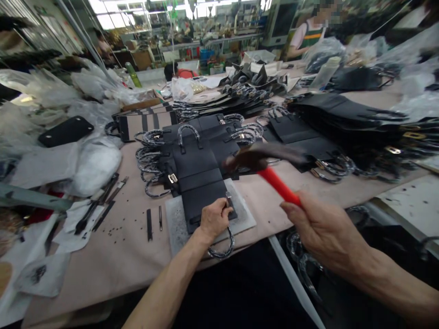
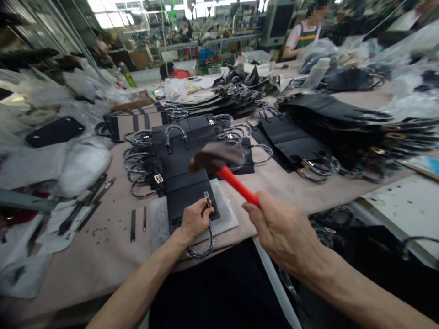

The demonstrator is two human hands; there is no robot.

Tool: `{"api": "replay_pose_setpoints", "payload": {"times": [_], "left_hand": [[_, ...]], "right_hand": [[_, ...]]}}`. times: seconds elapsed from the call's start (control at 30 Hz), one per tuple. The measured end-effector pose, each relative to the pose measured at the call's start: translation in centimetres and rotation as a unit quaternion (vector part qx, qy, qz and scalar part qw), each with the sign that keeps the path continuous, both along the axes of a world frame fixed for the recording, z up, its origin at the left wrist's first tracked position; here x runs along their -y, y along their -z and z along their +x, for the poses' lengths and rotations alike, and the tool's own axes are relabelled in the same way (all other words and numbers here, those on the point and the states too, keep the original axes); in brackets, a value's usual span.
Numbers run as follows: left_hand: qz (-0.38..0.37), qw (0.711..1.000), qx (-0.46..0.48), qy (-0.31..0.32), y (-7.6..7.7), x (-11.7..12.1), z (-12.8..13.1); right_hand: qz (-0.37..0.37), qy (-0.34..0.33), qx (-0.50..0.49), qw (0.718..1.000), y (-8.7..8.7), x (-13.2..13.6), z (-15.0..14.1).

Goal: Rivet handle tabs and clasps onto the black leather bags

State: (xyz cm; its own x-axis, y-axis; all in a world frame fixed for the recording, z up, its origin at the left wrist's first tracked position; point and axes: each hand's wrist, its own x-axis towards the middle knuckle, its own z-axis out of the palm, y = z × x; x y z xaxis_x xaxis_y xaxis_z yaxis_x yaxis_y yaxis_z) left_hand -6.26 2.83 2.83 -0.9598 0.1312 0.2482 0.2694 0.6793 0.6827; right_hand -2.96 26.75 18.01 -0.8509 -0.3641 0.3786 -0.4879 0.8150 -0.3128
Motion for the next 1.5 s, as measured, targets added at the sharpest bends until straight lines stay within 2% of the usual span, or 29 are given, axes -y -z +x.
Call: {"api": "replay_pose_setpoints", "payload": {"times": [0.07, 0.13, 0.2, 0.27, 0.37, 0.5, 0.57, 0.63, 0.73, 0.83, 0.9, 0.97, 1.07, 1.13, 1.17, 1.27, 1.33, 1.43, 1.5], "left_hand": [[0.006, 1.0, -0.005, 0.002, 0.1, 0.0, 0.0], [0.007, 1.0, -0.007, 0.0, 0.1, 0.1, 0.0], [0.011, 1.0, -0.009, -0.004, 0.1, 0.1, 0.0], [0.017, 1.0, -0.01, -0.002, 0.1, 0.1, 0.0], [0.021, 1.0, -0.003, 0.005, 0.1, 0.2, 0.0], [0.019, 1.0, 0.018, 0.005, -0.2, 0.3, -0.1], [0.025, 0.999, 0.023, 0.006, -0.4, 0.3, -0.1], [0.032, 0.999, 0.023, 0.008, -0.5, 0.3, 0.0], [0.033, 0.999, 0.026, 0.011, -0.6, 0.3, 0.0], [0.049, 0.998, 0.043, 0.013, -0.4, 0.3, 0.1], [0.095, 0.994, 0.059, 0.002, -0.2, 0.2, -0.1], [0.182, 0.979, 0.081, -0.035, -0.1, 0.1, -0.4], [0.354, 0.918, 0.111, -0.141, -0.9, 0.7, -1.3], [0.417, 0.883, 0.102, -0.189, -2.1, 1.9, -1.7], [0.418, 0.882, 0.089, -0.197, -2.7, 2.9, -1.7], [0.34, 0.913, 0.065, -0.215, -4.1, 7.3, -0.7], [0.281, 0.92, 0.076, -0.261, -3.9, 11.0, 0.8], [0.226, 0.9, 0.1, -0.36, -2.4, 16.9, 3.6], [0.163, 0.887, 0.128, -0.414, -1.5, 20.5, 5.6]], "right_hand": [[-0.008, 0.017, 0.009, 1.0, 0.0, -0.2, 0.0], [0.044, 0.002, 0.059, 0.997, 0.2, -0.8, -0.2], [0.072, 0.017, 0.122, 0.99, 0.5, -1.6, -0.7], [0.043, 0.053, 0.174, 0.982, 1.5, -2.4, -1.7], [-0.003, 0.076, 0.25, 0.965, 5.0, -3.5, -3.4], [0.041, 0.125, 0.303, 0.944, 11.3, -3.9, -4.8], [0.053, 0.14, 0.277, 0.949, 13.4, -3.2, -4.9], [0.042, 0.12, 0.202, 0.971, 14.5, -1.7, -4.8], [-0.01, 0.02, 0.075, 0.997, 15.0, 2.1, -4.4], [-0.043, -0.054, 0.057, 0.996, 15.7, 5.7, -3.9], [-0.034, -0.052, 0.069, 0.996, 16.4, 7.1, -3.6], [-0.022, -0.045, 0.074, 0.996, 17.0, 7.5, -3.4], [-0.022, -0.052, 0.075, 0.996, 17.3, 7.1, -3.5], [-0.028, -0.053, 0.075, 0.995, 17.3, 6.8, -3.6], [-0.032, -0.052, 0.076, 0.995, 17.3, 6.7, -3.6], [-0.041, -0.055, 0.074, 0.995, 17.3, 6.7, -3.6], [-0.047, -0.061, 0.075, 0.994, 17.3, 6.7, -3.6], [-0.05, -0.065, 0.077, 0.994, 17.4, 6.6, -3.6], [-0.048, -0.066, 0.076, 0.994, 17.5, 6.6, -3.6]]}}
